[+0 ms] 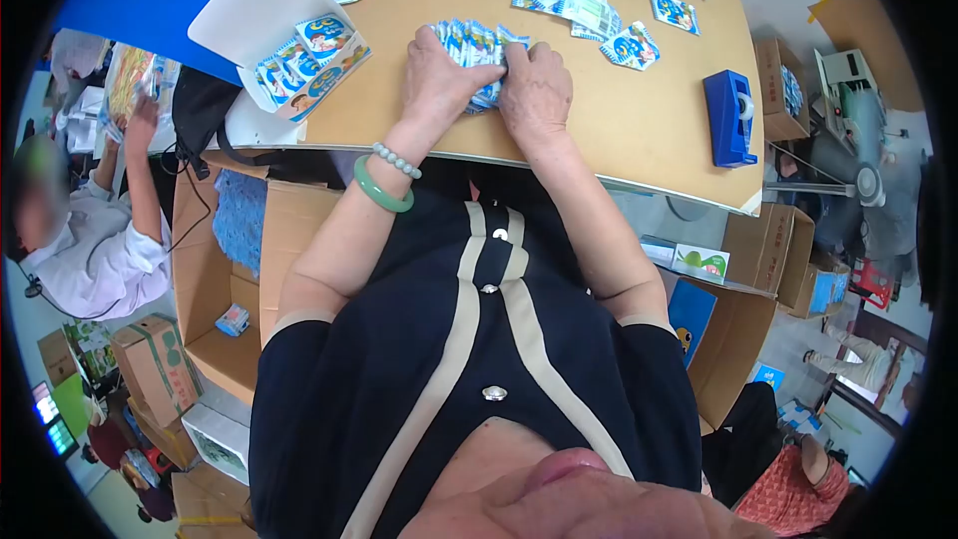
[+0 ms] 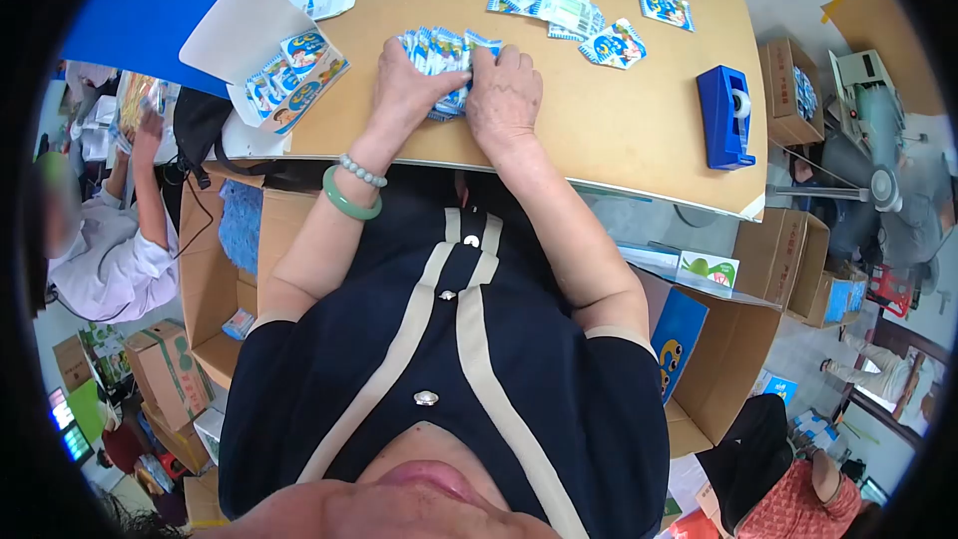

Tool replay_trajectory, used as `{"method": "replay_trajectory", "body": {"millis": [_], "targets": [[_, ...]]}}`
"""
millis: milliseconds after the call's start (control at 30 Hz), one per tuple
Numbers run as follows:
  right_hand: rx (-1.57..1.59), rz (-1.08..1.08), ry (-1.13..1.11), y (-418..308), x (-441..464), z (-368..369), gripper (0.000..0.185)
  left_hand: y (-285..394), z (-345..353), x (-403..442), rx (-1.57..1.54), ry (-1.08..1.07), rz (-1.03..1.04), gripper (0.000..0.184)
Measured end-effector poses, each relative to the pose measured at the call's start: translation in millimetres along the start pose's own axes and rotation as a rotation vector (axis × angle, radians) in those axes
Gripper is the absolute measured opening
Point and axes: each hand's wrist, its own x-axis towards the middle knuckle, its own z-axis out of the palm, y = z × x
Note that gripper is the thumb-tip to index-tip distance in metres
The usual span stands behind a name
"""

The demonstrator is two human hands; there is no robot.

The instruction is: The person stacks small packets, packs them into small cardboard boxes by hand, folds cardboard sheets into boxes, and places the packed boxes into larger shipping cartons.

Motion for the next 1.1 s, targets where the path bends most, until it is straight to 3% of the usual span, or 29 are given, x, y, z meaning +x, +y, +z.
{"method": "replay_trajectory", "body": {"millis": [200, 267, 333, 500, 600, 667, 767, 867, 1100], "targets": [[0.107, -0.055, 0.001, 44.1, 28.3, -9.8, 0.02, -4.2, 1.8, 6.6, 0.084, -0.046, -0.023, 0.086], [0.042, -0.108, 0.218, 86.1, 60.8, 0.7, 0.022, -7.0, 3.0, 7.7, 0.048, -0.05, -0.036, 0.086], [-0.174, -0.107, 0.193, 121.8, 84.1, 19.2, 0.021, -8.3, 6.0, 6.5, 0.033, -0.054, -0.041, 0.085], [-0.087, 0.095, -0.082, 119.2, 100.4, -14.4, 0.021, -7.6, 3.7, 5.2, 0.009, -0.041, -0.054, 0.085], [0.53, 0.321, 0.122, 81.5, 69.2, -49.3, 0.022, -1.8, -0.8, 3.0, 0.009, -0.039, -0.06, 0.084], [1.106, 0.469, -0.051, 58.9, 41.5, -34.2, 0.025, 0.3, -2.9, 2.2, 0.004, -0.048, -0.052, 0.083], [1.082, 0.504, -0.098, 33.3, 10.4, 6.4, 0.028, -5.4, 1.3, 4.8, -0.016, -0.065, -0.04, 0.083], [0.102, 0.131, 0.127, 1.8, 3.8, -11.7, 0.032, -8.5, 2.1, 6.8, -0.058, -0.057, -0.038, 0.084], [0.08, 0.102, -0.182, -4.7, 0.8, -13.5, 0.035, 7.3, 2.8, -3.4, 0.189, -0.004, 0.036, 0.092]]}}
